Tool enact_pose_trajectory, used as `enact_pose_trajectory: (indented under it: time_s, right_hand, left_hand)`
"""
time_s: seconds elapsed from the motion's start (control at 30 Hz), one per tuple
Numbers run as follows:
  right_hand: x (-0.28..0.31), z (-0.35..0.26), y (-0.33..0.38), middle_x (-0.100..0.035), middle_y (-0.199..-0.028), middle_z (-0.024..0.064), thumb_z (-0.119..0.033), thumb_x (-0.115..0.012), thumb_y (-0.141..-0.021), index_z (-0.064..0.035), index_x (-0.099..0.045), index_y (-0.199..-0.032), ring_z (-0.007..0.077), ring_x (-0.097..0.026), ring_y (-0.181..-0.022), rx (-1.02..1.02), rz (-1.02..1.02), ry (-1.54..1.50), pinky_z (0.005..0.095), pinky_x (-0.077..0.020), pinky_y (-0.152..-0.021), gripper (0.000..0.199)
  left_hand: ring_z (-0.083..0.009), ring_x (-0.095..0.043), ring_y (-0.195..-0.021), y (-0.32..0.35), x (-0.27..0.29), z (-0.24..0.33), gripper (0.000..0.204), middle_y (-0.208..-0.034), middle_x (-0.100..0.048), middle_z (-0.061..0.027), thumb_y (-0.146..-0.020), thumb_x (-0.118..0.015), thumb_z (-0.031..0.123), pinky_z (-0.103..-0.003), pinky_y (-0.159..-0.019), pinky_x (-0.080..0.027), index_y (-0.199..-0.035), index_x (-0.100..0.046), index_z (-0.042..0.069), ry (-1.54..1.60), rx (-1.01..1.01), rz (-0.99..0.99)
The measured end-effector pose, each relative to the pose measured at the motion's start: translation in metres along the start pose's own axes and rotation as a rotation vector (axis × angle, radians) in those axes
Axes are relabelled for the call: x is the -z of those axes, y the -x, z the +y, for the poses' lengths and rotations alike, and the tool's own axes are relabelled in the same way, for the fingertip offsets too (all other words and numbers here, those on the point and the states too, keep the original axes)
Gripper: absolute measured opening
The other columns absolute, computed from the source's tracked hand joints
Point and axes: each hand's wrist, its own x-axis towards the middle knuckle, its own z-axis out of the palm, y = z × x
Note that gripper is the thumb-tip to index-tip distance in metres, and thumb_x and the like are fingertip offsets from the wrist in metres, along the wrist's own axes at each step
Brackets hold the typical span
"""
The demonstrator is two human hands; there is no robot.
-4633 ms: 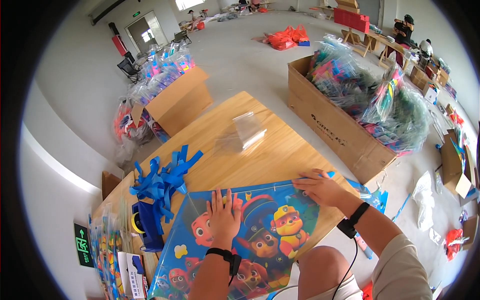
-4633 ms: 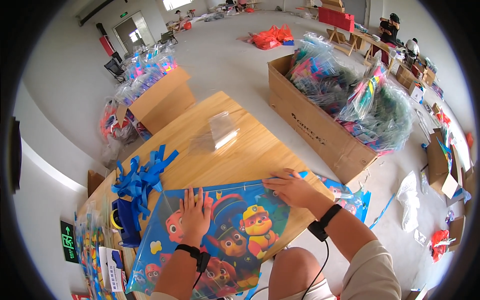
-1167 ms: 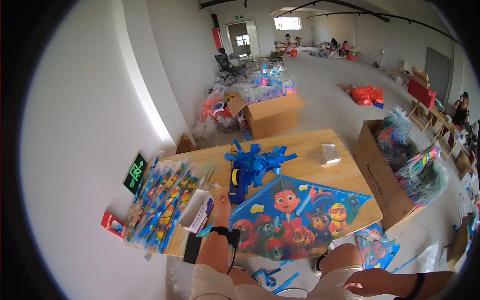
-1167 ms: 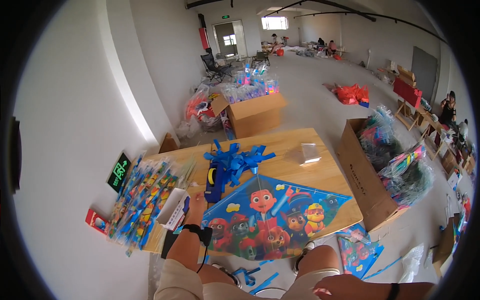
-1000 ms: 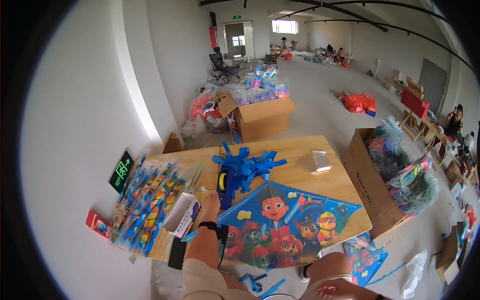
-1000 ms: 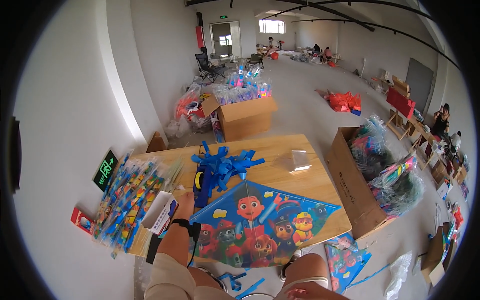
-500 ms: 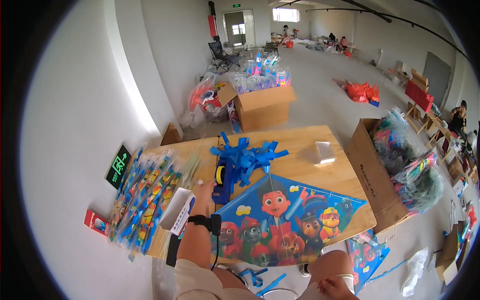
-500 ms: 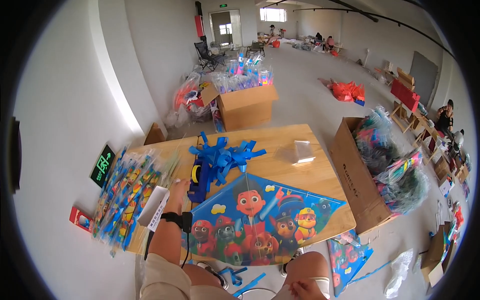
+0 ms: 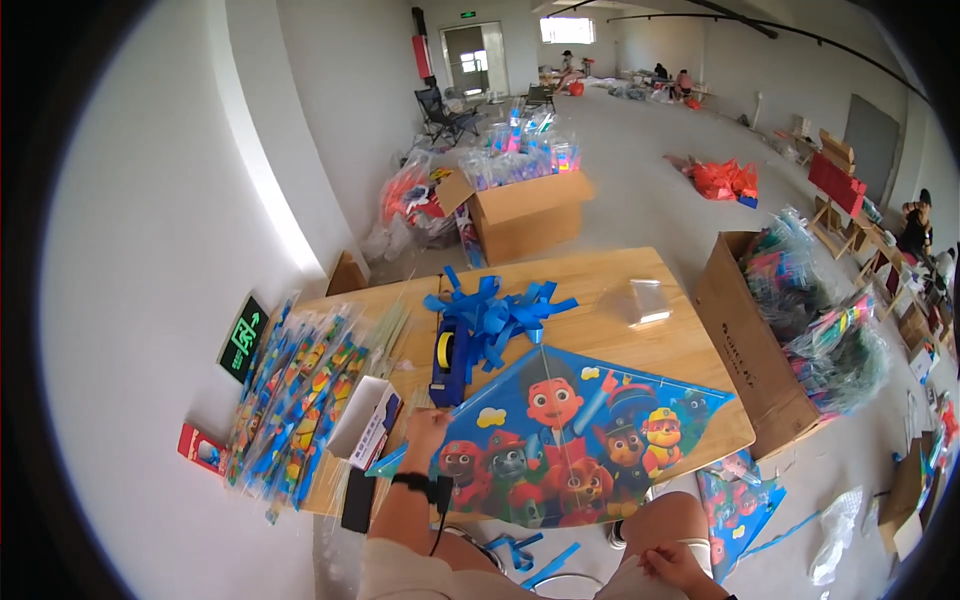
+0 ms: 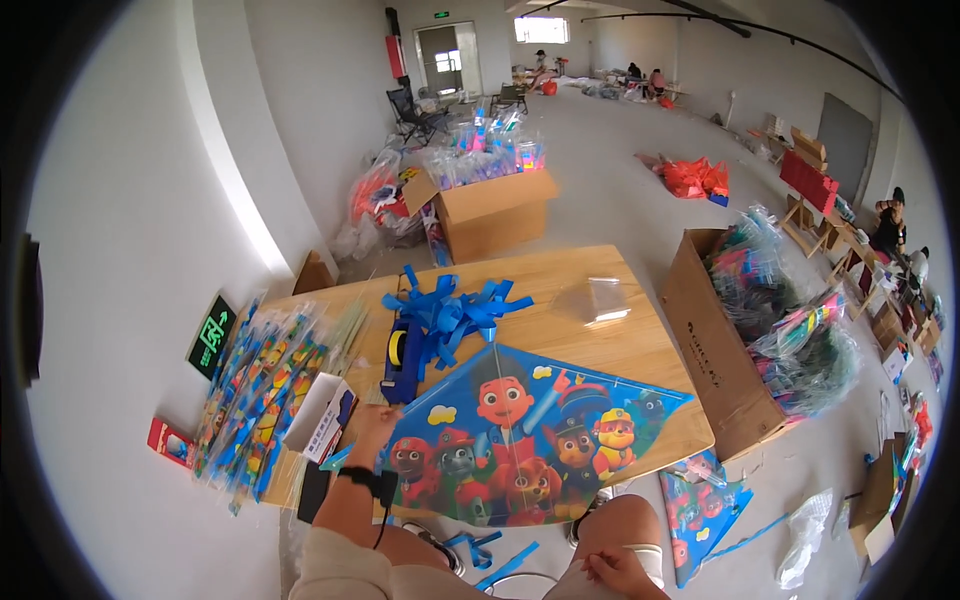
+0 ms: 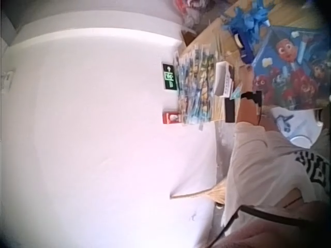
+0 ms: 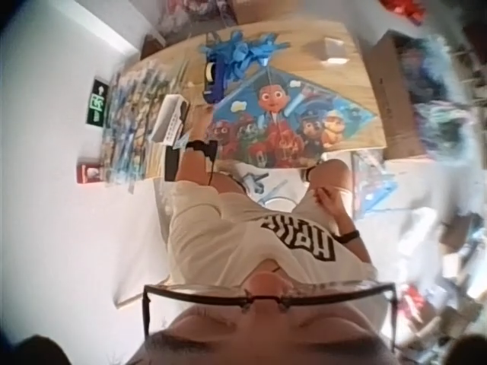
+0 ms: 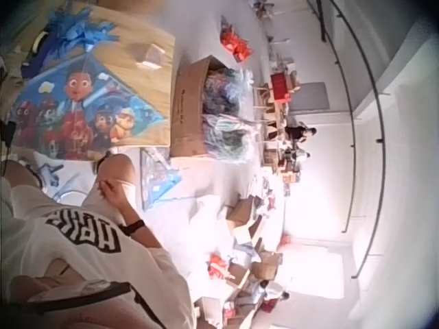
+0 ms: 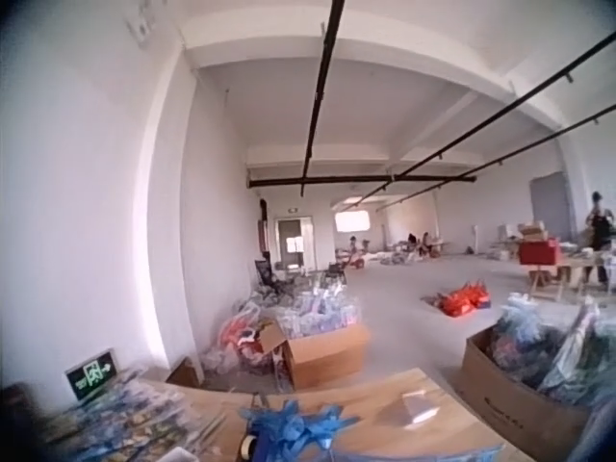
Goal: Assembling a kite by attaching rods and string to a printed kite skin.
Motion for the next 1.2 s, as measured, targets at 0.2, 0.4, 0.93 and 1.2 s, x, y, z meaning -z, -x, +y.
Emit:
enact_pose_trajectory:
  time_s: [0.2, 0.4, 0.93, 1.2]
  right_hand:
    - [-0.004, -0.050, -0.013, -0.069, -0.092, 0.0038, -0.012, -0.058, -0.099, -0.0046, -0.063, -0.124, 0.0101, -0.066, -0.078, 0.036, -0.014, 0.113, 0.0244, -0.0554, -0.064, 0.026]
    - [-0.045, -0.157, -0.020, -0.069, -0.100, 0.0049, -0.010, -0.063, -0.097, -0.0033, -0.060, -0.125, 0.0117, -0.067, -0.088, 0.329, 0.068, -0.063, 0.0253, -0.0556, -0.070, 0.029]
    - [-0.017, -0.122, 0.022, -0.064, -0.104, 0.0039, -0.006, -0.063, -0.096, -0.0014, -0.061, -0.114, 0.0116, -0.064, -0.090, 0.517, 0.147, -0.328, 0.0253, -0.0499, -0.073, 0.018]
    - [-0.008, -0.122, 0.037, -0.066, -0.095, 0.0054, 0.002, -0.070, -0.088, -0.0036, -0.068, -0.101, 0.0179, -0.063, -0.091, 0.768, 0.361, 0.137, 0.0288, -0.0500, -0.077, 0.015]
  left_hand:
    - [-0.0155, -0.056, -0.111, 0.148, 0.003, 0.141, 0.036, -0.133, -0.060, -0.0041, -0.096, -0.064, 0.027, -0.032, -0.092, -0.043, -0.127, -0.064, 0.009, 1.234, -0.261, -0.626]
    - [-0.0159, -0.040, -0.135, 0.248, -0.041, 0.193, 0.049, -0.154, -0.042, -0.0033, -0.099, -0.057, 0.036, -0.037, -0.105, -0.034, -0.141, -0.054, 0.010, 1.362, -0.255, -1.001]
    - [-0.0214, -0.052, -0.127, 0.309, -0.069, 0.229, 0.034, -0.143, -0.052, -0.0103, -0.096, -0.063, 0.016, -0.035, -0.097, -0.043, -0.130, -0.065, 0.014, 0.765, -0.618, -0.759]
    - [-0.0132, -0.056, -0.112, 0.321, -0.095, 0.229, 0.034, -0.121, -0.062, -0.0011, -0.095, -0.066, 0.015, -0.029, -0.090, -0.043, -0.129, -0.063, 0.009, 0.796, -0.431, -0.916]
